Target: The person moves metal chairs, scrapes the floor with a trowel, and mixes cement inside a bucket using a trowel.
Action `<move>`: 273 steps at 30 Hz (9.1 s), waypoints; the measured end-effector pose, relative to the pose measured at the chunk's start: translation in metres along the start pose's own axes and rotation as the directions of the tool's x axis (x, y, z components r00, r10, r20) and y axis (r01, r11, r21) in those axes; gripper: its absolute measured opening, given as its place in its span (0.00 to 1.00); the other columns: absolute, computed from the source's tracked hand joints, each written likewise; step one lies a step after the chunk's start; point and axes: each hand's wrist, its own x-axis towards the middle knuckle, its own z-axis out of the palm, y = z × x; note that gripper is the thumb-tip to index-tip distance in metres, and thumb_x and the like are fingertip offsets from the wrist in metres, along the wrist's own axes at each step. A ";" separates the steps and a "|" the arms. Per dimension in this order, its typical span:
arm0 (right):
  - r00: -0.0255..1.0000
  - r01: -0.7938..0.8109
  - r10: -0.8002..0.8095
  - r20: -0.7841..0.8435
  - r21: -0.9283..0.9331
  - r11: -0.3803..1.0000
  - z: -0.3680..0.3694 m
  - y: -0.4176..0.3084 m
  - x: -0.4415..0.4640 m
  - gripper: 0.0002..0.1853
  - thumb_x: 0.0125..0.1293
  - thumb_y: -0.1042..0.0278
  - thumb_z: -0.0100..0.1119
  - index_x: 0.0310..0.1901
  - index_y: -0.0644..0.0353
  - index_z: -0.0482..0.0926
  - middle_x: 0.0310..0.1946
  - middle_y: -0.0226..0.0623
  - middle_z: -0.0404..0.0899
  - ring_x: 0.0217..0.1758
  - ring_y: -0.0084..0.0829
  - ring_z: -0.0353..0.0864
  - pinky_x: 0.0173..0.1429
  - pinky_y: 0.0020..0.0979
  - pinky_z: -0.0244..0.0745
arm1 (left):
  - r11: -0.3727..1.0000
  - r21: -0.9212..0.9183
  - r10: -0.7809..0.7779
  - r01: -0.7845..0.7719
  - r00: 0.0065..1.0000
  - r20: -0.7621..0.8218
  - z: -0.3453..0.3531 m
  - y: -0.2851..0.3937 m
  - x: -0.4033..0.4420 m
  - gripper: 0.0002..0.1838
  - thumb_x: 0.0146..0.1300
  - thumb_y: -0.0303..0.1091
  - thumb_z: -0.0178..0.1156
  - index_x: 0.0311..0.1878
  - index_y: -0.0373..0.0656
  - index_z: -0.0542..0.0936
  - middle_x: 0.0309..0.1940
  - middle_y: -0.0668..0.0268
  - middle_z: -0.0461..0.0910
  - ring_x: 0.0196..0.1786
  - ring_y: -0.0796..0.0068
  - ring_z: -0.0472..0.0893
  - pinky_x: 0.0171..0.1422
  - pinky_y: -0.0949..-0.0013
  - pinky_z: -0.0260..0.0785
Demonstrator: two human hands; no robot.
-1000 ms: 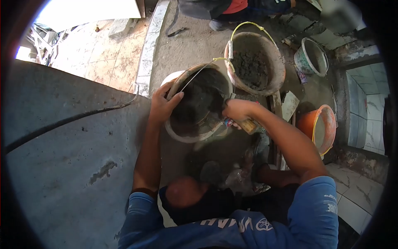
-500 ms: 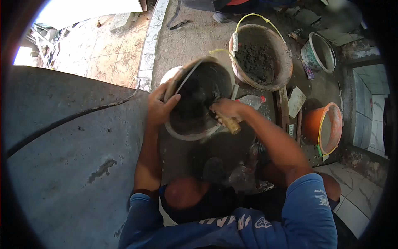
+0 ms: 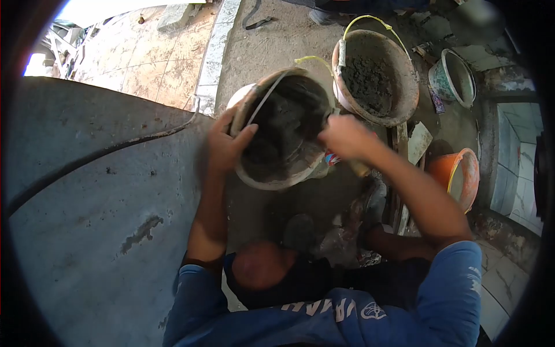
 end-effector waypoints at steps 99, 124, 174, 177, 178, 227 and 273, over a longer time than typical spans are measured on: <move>0.598 -0.745 -0.630 0.495 0.633 -0.210 0.156 -0.059 0.003 0.11 0.66 0.59 0.48 0.30 0.55 0.67 0.20 0.25 0.62 0.19 0.20 0.62 0.22 0.22 0.61 | 0.955 -0.293 0.012 -0.037 0.996 -0.089 -0.024 -0.036 -0.045 0.25 0.52 0.22 0.56 0.57 0.28 0.69 0.58 0.55 0.70 0.61 0.70 0.68 0.66 0.68 0.56; 0.699 -0.684 -0.616 0.364 0.592 -0.427 0.047 -0.040 -0.037 0.10 0.63 0.56 0.47 0.31 0.51 0.68 0.19 0.23 0.63 0.15 0.16 0.60 0.17 0.20 0.57 | 0.960 -0.279 -0.129 0.014 0.908 -0.398 -0.016 -0.018 -0.004 0.21 0.58 0.25 0.57 0.56 0.33 0.71 0.48 0.66 0.73 0.50 0.77 0.72 0.56 0.74 0.62; 0.724 -0.488 -0.059 0.687 0.571 0.660 0.086 -0.008 0.022 0.10 0.64 0.65 0.48 0.41 0.62 0.72 0.24 0.33 0.71 0.22 0.28 0.74 0.25 0.33 0.75 | 0.967 0.004 0.254 -0.255 0.961 -0.112 -0.003 -0.021 -0.043 0.24 0.50 0.22 0.59 0.53 0.29 0.73 0.56 0.49 0.72 0.64 0.60 0.67 0.69 0.61 0.53; 0.680 -0.617 -0.181 0.711 0.688 0.382 0.104 -0.007 0.021 0.09 0.65 0.66 0.48 0.40 0.62 0.72 0.24 0.34 0.70 0.22 0.28 0.73 0.24 0.31 0.74 | 0.972 -0.049 0.220 -0.229 0.965 -0.146 -0.008 -0.030 -0.044 0.24 0.51 0.22 0.59 0.54 0.28 0.72 0.56 0.49 0.72 0.63 0.62 0.68 0.68 0.64 0.55; 0.655 -0.655 -0.271 0.705 0.709 0.262 0.113 -0.009 0.019 0.08 0.65 0.66 0.49 0.39 0.61 0.72 0.24 0.34 0.70 0.22 0.28 0.73 0.24 0.31 0.73 | 0.972 -0.048 0.219 -0.228 0.964 -0.148 -0.008 -0.031 -0.044 0.24 0.51 0.22 0.59 0.54 0.28 0.72 0.56 0.49 0.72 0.63 0.62 0.68 0.68 0.64 0.55; 0.836 -0.302 0.438 -0.329 0.390 0.870 -0.029 0.046 -0.101 0.19 0.59 0.58 0.54 0.35 0.70 0.68 0.32 0.59 0.75 0.42 0.54 0.76 0.42 0.45 0.69 | 0.980 -0.201 -0.063 -0.003 0.945 -0.322 -0.010 -0.004 0.001 0.19 0.57 0.28 0.59 0.53 0.34 0.73 0.42 0.67 0.75 0.44 0.79 0.72 0.50 0.74 0.64; 0.863 0.177 -0.350 -0.364 -0.432 0.885 0.019 -0.095 -0.084 0.22 0.58 0.68 0.50 0.54 0.65 0.72 0.31 0.41 0.78 0.29 0.31 0.82 0.26 0.27 0.76 | 1.000 -0.011 -0.006 0.005 0.991 -0.131 -0.038 -0.013 0.014 0.24 0.59 0.35 0.58 0.58 0.33 0.70 0.50 0.63 0.75 0.51 0.75 0.72 0.58 0.72 0.61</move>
